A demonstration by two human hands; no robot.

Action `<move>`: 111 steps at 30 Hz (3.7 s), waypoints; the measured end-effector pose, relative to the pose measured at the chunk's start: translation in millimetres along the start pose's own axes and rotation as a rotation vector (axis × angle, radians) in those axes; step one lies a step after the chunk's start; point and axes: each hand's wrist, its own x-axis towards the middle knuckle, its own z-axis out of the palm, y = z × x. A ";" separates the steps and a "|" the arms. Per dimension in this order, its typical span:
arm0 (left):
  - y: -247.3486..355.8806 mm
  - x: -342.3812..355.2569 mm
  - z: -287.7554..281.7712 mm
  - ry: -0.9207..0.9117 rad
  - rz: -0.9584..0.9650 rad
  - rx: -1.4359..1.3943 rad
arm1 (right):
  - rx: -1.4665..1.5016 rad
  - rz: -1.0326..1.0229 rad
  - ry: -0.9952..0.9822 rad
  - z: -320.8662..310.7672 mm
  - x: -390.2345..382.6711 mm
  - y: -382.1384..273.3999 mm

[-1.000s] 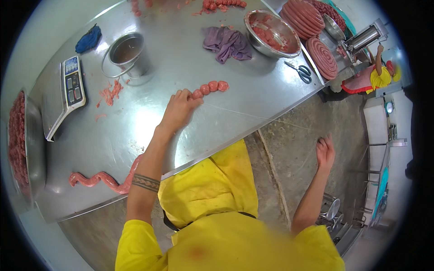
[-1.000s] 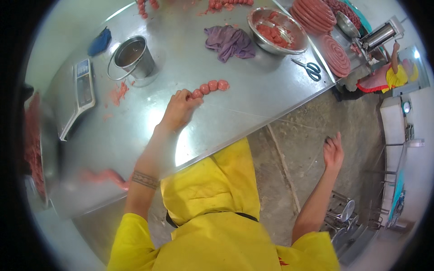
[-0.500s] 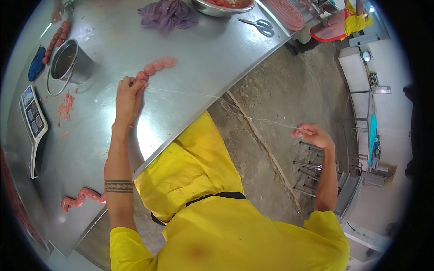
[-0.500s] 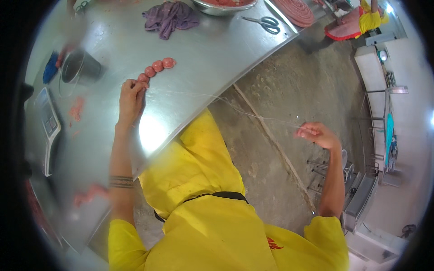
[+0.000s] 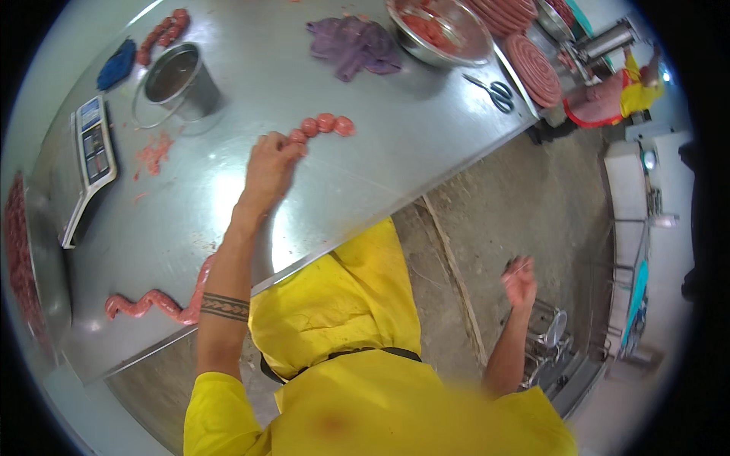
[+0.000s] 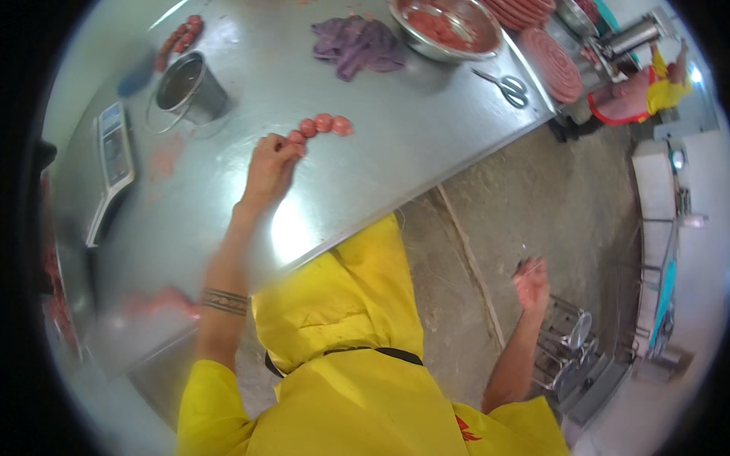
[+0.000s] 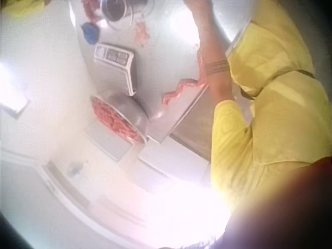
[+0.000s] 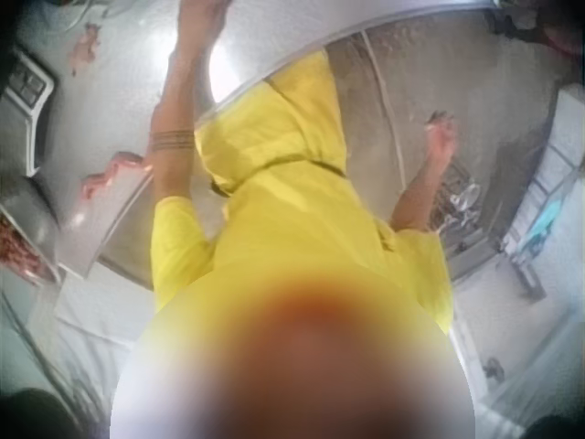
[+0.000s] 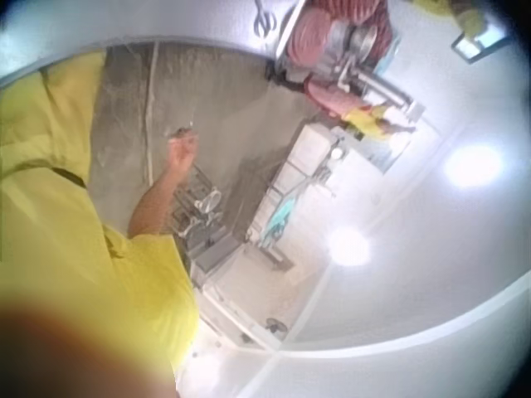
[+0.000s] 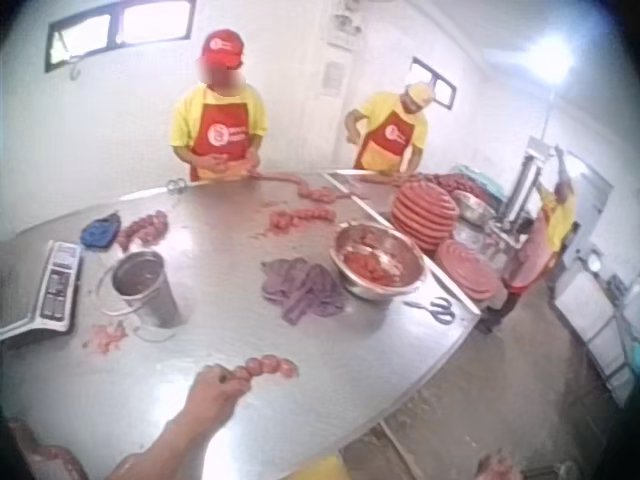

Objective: The person forms a long sausage casing filled with ground meat into individual links by hand, then uses scissors to cut the casing between links. The finished links are arranged on the stainless steel worktable.

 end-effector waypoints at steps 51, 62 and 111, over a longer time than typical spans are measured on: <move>21.3 -74.7 -40.5 0.173 -0.643 -0.288 | -1.911 -0.661 -1.427 357.6 -170.8 365.4; 14.4 -77.4 -31.9 -0.004 0.168 0.221 | -1.733 0.657 -0.796 39.6 -116.2 -41.5; 56.6 -104.6 -27.7 0.001 -0.309 0.170 | -2.402 -0.652 -0.973 420.9 -13.3 308.4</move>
